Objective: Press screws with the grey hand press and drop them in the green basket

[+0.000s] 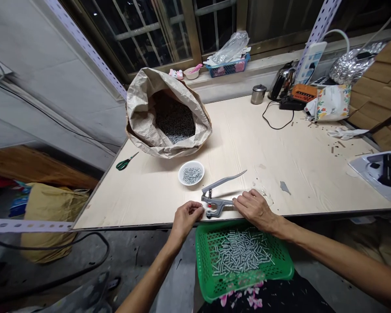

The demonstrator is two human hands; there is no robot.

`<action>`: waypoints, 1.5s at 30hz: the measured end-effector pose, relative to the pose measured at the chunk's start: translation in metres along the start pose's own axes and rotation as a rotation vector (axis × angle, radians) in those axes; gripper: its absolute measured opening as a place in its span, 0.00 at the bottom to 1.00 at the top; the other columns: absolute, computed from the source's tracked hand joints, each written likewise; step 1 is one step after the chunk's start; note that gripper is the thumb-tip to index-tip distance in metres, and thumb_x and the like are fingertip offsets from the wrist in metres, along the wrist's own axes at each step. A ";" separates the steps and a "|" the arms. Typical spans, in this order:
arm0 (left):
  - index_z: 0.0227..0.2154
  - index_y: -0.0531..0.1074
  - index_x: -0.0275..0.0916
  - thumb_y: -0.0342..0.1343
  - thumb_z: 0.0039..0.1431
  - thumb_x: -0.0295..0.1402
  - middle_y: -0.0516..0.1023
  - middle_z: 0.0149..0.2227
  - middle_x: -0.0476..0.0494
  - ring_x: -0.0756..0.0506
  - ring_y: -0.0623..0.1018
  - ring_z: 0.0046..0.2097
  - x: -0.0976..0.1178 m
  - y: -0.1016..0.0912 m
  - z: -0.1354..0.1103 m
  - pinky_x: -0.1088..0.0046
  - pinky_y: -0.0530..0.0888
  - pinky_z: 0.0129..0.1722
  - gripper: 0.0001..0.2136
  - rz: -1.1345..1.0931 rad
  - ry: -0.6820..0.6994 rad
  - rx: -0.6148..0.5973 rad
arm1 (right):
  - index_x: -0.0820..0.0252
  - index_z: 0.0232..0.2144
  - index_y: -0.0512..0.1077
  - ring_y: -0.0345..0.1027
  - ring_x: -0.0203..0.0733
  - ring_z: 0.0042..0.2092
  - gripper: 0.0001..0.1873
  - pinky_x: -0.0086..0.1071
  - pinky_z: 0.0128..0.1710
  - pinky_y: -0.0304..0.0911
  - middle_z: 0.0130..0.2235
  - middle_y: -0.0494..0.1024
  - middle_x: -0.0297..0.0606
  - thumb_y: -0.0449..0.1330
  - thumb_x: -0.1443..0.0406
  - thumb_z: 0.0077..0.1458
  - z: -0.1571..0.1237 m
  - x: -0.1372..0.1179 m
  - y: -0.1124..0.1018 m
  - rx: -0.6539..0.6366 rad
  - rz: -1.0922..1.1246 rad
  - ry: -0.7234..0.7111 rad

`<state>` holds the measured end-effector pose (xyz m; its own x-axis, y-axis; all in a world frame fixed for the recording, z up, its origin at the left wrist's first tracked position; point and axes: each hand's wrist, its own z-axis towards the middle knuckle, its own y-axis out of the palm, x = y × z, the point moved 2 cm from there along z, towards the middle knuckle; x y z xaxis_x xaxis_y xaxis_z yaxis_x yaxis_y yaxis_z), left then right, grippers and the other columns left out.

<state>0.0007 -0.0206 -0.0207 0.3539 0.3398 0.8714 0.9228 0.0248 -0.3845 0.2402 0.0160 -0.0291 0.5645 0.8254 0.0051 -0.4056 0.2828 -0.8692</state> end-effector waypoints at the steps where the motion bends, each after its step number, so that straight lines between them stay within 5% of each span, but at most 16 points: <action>1: 0.29 0.75 0.35 0.60 0.46 0.42 0.78 0.27 0.45 0.46 0.76 0.30 0.001 0.002 -0.003 0.71 0.73 0.32 0.14 -0.045 -0.006 -0.008 | 0.58 0.31 0.71 0.56 0.40 0.32 0.13 0.37 0.32 0.44 0.28 0.70 0.36 0.49 0.73 0.62 0.000 0.000 -0.001 -0.004 0.013 0.000; 13: 0.24 0.77 0.35 0.64 0.38 0.43 0.79 0.27 0.43 0.46 0.76 0.30 0.004 0.015 -0.004 0.72 0.70 0.32 0.15 -0.096 -0.080 0.038 | 0.57 0.31 0.71 0.56 0.40 0.32 0.16 0.38 0.33 0.45 0.28 0.71 0.36 0.46 0.73 0.64 0.008 0.001 -0.009 -0.085 -0.001 -0.011; 20: 0.25 0.77 0.34 0.66 0.37 0.41 0.79 0.27 0.44 0.48 0.75 0.30 -0.001 0.018 -0.003 0.73 0.70 0.32 0.15 -0.201 -0.117 0.035 | 0.58 0.28 0.70 0.55 0.40 0.32 0.17 0.38 0.33 0.44 0.26 0.69 0.36 0.46 0.73 0.64 0.010 0.000 -0.007 -0.020 -0.045 -0.044; 26: 0.29 0.76 0.34 0.63 0.43 0.42 0.79 0.30 0.43 0.47 0.75 0.31 -0.001 0.025 -0.002 0.72 0.71 0.34 0.15 -0.153 -0.038 0.072 | 0.59 0.26 0.69 0.54 0.39 0.31 0.17 0.37 0.33 0.45 0.25 0.68 0.35 0.46 0.73 0.64 0.010 -0.001 -0.011 0.011 -0.074 -0.036; 32: 0.28 0.75 0.38 0.58 0.48 0.38 0.74 0.29 0.47 0.49 0.73 0.30 0.008 0.028 -0.008 0.73 0.70 0.33 0.09 0.089 0.204 0.222 | 0.61 0.23 0.66 0.51 0.38 0.29 0.17 0.36 0.32 0.44 0.23 0.65 0.34 0.47 0.74 0.63 0.014 -0.001 -0.014 0.109 -0.102 -0.058; 39: 0.28 0.70 0.35 0.61 0.44 0.43 0.72 0.23 0.50 0.50 0.71 0.26 -0.001 0.024 -0.002 0.76 0.68 0.28 0.15 -0.242 -0.001 0.160 | 0.60 0.24 0.66 0.52 0.39 0.31 0.16 0.36 0.33 0.44 0.24 0.66 0.34 0.47 0.74 0.63 0.014 0.002 -0.011 0.065 -0.119 -0.064; 45: 0.29 0.75 0.33 0.63 0.41 0.43 0.77 0.30 0.43 0.48 0.74 0.32 0.000 0.023 -0.003 0.74 0.69 0.31 0.18 -0.165 -0.027 0.168 | 0.59 0.24 0.66 0.52 0.39 0.31 0.17 0.37 0.33 0.44 0.24 0.67 0.34 0.46 0.73 0.64 0.014 0.003 -0.007 0.029 -0.130 -0.058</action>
<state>0.0223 -0.0232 -0.0283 0.1939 0.3434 0.9190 0.9288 0.2373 -0.2847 0.2345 0.0232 -0.0157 0.5717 0.8074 0.1460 -0.3526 0.4024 -0.8449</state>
